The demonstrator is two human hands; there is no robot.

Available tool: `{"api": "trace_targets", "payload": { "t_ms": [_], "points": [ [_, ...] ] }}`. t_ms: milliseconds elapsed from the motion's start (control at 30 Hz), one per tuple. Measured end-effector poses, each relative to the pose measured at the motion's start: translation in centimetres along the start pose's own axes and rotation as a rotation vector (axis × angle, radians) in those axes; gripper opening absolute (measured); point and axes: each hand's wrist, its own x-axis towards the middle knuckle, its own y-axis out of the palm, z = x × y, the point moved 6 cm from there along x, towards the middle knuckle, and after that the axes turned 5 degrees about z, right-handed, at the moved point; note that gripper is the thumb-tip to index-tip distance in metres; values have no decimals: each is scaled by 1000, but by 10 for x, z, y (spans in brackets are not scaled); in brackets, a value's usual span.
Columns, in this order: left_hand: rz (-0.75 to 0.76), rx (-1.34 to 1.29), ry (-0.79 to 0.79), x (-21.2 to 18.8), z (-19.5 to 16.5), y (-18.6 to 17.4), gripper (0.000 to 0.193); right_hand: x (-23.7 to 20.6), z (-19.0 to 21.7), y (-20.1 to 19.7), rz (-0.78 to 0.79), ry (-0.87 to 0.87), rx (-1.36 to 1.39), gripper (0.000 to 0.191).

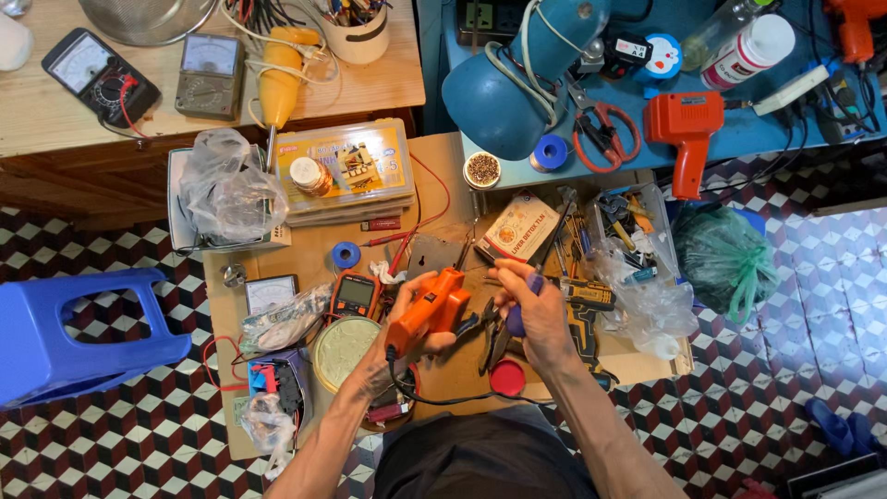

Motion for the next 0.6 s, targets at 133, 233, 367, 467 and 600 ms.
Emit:
{"api": "trace_targets", "payload": {
  "t_ms": [133, 233, 367, 467, 600],
  "points": [
    [17, -308, -211, -5, 30, 27, 80, 28, -9, -5, 103, 29, 138, 43],
    [6, -347, -146, -4, 27, 36, 72, 36, -13, -10, 125, 33, 159, 39],
    [-14, -306, -165, 0, 20, 38, 91, 45, -22, -17, 98, 45, 198, 34],
    [-41, -166, -162, 4, 15, 35, 105, 53, -29, -22, 82, 49, 211, 30],
    [-90, 36, -191, 7, 16, 31, 110, 62, -41, -27, 67, 60, 226, 26]
  ]
}}
